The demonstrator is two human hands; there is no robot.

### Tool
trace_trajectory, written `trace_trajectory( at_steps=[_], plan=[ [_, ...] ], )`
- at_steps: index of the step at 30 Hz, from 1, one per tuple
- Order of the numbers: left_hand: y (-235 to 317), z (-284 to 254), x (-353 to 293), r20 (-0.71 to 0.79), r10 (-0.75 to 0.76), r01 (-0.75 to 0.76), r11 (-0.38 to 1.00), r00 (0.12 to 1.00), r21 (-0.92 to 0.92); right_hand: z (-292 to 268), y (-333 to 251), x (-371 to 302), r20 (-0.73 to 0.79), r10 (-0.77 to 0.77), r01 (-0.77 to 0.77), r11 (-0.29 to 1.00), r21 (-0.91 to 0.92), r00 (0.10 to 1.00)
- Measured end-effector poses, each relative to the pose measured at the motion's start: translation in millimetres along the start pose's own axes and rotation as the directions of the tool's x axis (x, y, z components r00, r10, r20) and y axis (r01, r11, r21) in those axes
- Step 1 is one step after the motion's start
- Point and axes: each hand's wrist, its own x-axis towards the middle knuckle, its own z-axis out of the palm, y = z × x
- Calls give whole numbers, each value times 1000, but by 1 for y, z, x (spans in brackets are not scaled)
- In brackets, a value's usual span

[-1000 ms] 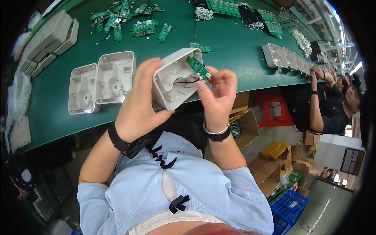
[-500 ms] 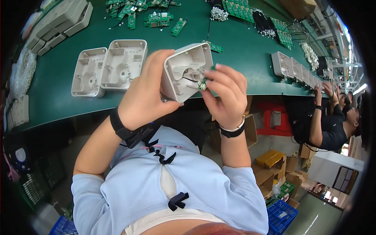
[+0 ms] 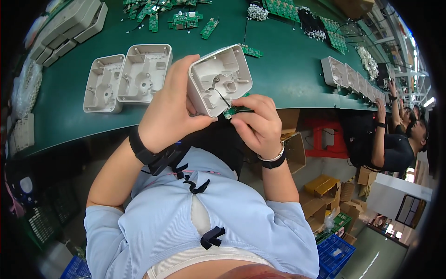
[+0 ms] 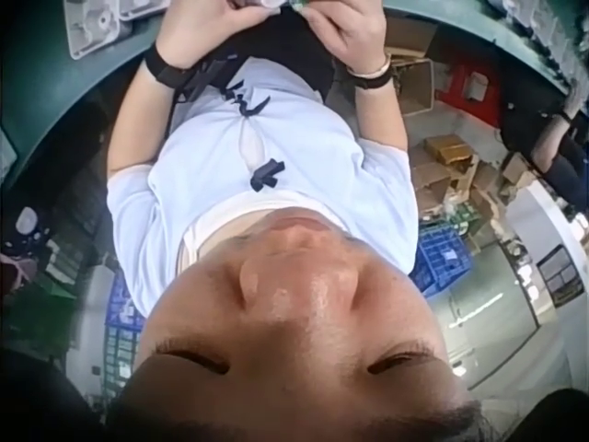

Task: Assembling printed circuit boards into plastic housings on a production assembly line.

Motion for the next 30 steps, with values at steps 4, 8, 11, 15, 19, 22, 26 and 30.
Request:
trace_trajectory(
  at_steps=[4, 8, 11, 15, 19, 22, 26, 30],
  plan=[
    [1, -1, 0, -5, 20, -20, 1000, 1000, 17, 4, 0, 3, 13, 143, -144, 978, 148, 990],
    [3, -6, 1, 32, -47, 48, 999, 998, -16, 6, -4, 19, 57, 243, -249, 949, 194, 968],
    [1, -7, 1, 47, -59, 60, 998, 997, -30, -1, 4, 27, 126, 162, -177, 978, 111, 979],
    [-1, -6, 0, 44, -27, 28, 999, 999, -30, -8, 10, 30, 246, 8, -3, 1000, -22, 969],
    [-2, -4, 0, 44, -12, 14, 999, 999, -39, -7, 13, 29, 232, 29, -33, 999, 10, 972],
    [-3, 0, 1, 43, 40, -39, 999, 998, -16, -11, 18, 29, 256, -43, 32, 998, 48, 966],
    [6, -4, 2, 115, -72, 86, 989, 991, -121, -20, 18, 27, 260, -84, 79, 996, 31, 962],
    [21, -17, -5, 133, -53, 66, 994, 990, -90, -57, 20, 18, 251, -6, 23, 998, -62, 968]
  ],
)
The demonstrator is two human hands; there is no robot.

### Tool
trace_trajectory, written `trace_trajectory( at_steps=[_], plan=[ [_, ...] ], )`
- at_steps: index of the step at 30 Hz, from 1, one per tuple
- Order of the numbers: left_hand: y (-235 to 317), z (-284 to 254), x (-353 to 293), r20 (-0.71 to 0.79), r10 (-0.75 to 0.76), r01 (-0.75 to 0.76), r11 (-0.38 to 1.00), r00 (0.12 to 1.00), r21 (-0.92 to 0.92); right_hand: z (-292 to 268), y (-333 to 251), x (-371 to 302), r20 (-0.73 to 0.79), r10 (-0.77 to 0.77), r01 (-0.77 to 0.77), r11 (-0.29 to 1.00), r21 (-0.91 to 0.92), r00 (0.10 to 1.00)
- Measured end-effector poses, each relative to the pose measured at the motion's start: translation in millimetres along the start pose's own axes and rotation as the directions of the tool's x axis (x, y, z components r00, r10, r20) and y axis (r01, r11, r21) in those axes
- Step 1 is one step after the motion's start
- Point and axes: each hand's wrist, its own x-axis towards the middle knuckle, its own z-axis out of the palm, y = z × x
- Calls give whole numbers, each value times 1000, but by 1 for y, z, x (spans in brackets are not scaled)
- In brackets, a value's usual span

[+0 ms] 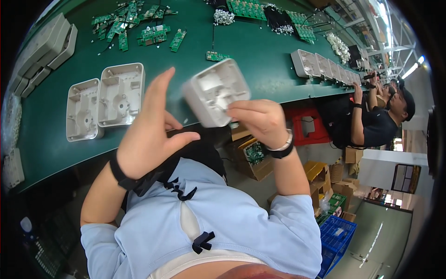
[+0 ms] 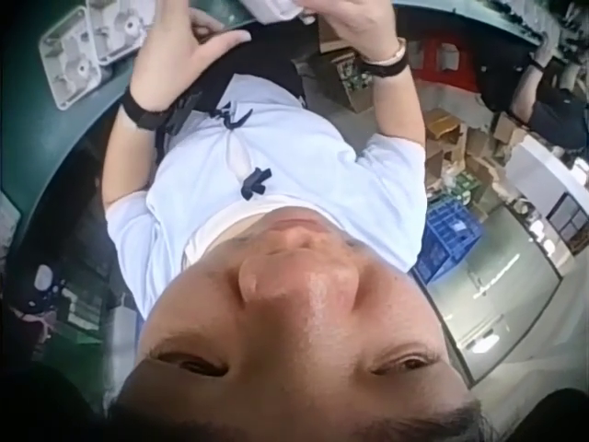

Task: Assembling printed circuit boards into plastic housings on a production assembly line.

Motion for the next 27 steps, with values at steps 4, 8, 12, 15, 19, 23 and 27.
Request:
trace_trajectory(
  at_steps=[4, 8, 12, 15, 19, 23, 27],
  plan=[
    [-1, -29, -20, -140, 246, -192, 929, 959, 315, -53, 38, -34, -53, 200, -206, 951, -229, 978],
    [-13, -44, -36, -100, 370, -175, 640, 924, 748, -86, 89, -53, -63, 310, -308, 859, -410, 949],
    [-26, -34, -33, -91, 319, -99, 532, 943, 841, -98, 119, -63, -64, 398, -382, 806, -452, 915],
    [-35, -31, -31, -91, 372, -83, 426, 924, 901, -103, 130, -63, -52, 388, -364, 800, -476, 920],
    [-42, -26, -28, -132, 346, -23, 409, 929, 912, -100, 124, -60, -37, 419, -347, 697, -627, 907],
    [-41, -26, -28, -116, 371, -41, 388, 921, 921, -82, 78, -18, -114, 365, -357, 718, -597, 924],
    [-41, -25, -33, -103, 393, -84, 431, 914, 898, -48, 46, 54, -3, 337, -301, 837, -458, 942]
  ],
)
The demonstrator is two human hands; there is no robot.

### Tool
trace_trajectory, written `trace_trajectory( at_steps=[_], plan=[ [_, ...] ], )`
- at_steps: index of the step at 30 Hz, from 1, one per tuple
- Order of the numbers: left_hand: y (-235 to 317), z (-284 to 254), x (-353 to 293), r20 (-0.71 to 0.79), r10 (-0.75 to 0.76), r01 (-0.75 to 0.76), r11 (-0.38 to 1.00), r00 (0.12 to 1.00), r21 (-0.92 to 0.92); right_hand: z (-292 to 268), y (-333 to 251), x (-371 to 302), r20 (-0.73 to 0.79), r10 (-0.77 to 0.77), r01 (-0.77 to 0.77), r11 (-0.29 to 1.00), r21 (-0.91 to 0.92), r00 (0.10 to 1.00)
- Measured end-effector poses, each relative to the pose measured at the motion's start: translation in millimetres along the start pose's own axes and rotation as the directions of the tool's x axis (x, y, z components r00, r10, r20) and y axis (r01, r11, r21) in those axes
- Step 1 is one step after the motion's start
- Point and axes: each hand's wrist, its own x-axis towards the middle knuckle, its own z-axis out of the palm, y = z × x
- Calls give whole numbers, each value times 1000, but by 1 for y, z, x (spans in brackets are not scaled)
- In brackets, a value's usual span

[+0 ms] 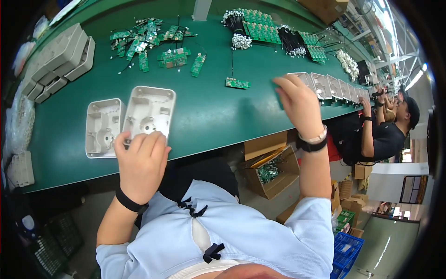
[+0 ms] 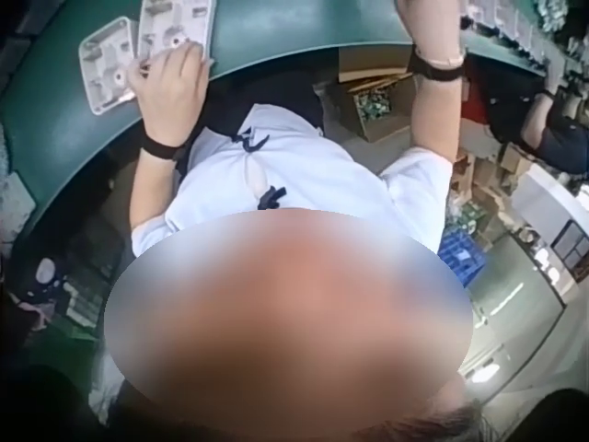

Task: Assembling printed circuit boards into plastic housings on a production assembly line.

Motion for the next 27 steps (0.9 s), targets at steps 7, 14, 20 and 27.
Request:
trace_trajectory(
  at_steps=[7, 14, 20, 27],
  plan=[
    [-11, 1, -5, 22, 91, -85, 979, 996, -185, 90, 12, 114, 163, -257, 269, 962, -51, 952],
    [-10, -16, 3, 16, -93, 94, 990, 996, -105, 78, 22, 119, 268, -318, 355, 929, -103, 910],
    [-16, -14, 5, 125, -201, 200, 980, 972, 20, 35, 11, 74, 644, 173, -570, 666, 481, 745],
    [-19, -5, 11, -7, -152, 145, 955, 988, -258, 78, -14, 11, 689, 81, -534, -569, 625, 721]
  ],
)
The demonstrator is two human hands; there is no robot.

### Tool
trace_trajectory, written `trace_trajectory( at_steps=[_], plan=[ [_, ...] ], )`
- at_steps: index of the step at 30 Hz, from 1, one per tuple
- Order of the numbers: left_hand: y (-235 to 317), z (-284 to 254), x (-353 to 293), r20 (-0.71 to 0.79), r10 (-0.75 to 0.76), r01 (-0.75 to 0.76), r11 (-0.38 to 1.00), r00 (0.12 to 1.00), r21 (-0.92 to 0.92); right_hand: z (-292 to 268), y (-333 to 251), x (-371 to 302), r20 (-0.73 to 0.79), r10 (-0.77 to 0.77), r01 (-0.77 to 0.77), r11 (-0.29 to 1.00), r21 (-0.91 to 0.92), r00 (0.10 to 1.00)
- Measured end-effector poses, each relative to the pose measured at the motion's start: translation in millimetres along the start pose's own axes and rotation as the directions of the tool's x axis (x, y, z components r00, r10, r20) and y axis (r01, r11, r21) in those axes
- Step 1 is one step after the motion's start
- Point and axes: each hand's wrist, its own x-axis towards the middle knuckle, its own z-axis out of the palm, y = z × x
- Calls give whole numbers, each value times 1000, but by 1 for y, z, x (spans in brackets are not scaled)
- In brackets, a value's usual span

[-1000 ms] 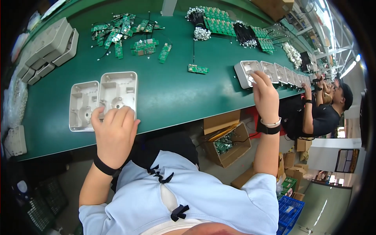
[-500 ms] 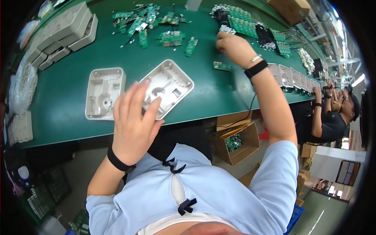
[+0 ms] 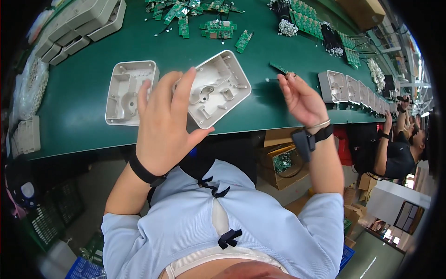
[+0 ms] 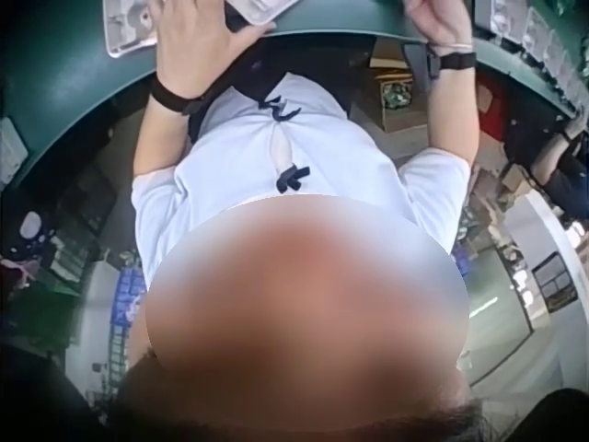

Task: Assembling printed circuit boards into plastic housings on a production assembly line.

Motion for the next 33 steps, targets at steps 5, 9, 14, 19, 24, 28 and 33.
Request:
trace_trajectory(
  at_steps=[5, 9, 14, 19, 24, 28, 33],
  plan=[
    [-2, 11, 4, -123, -106, 61, 943, 987, -327, 52, 62, -3, 6, -324, 323, 943, 77, 946],
    [-6, 6, 9, -86, -84, 65, 977, 993, -202, 83, 90, -11, 76, -593, 589, 760, -274, 801],
    [-5, 8, 9, -64, -69, 54, 974, 996, -221, 101, 106, -9, 252, -668, 656, 463, -596, 700],
    [-5, 9, 10, -31, -30, 20, 959, 999, -282, 105, 109, -5, 273, -675, 638, 375, -673, 685],
    [-3, 11, 10, -67, -21, 3, 966, 998, -260, 107, 105, -5, 308, -686, 646, 307, -699, 659],
    [3, 15, 12, -95, 0, -32, 942, 995, -334, 112, 105, -5, 433, -695, 670, 95, -736, 575],
    [8, 25, 5, -109, -73, 19, 903, 991, -430, 119, 105, -1, 567, -651, 620, -183, -763, 505]
  ],
)
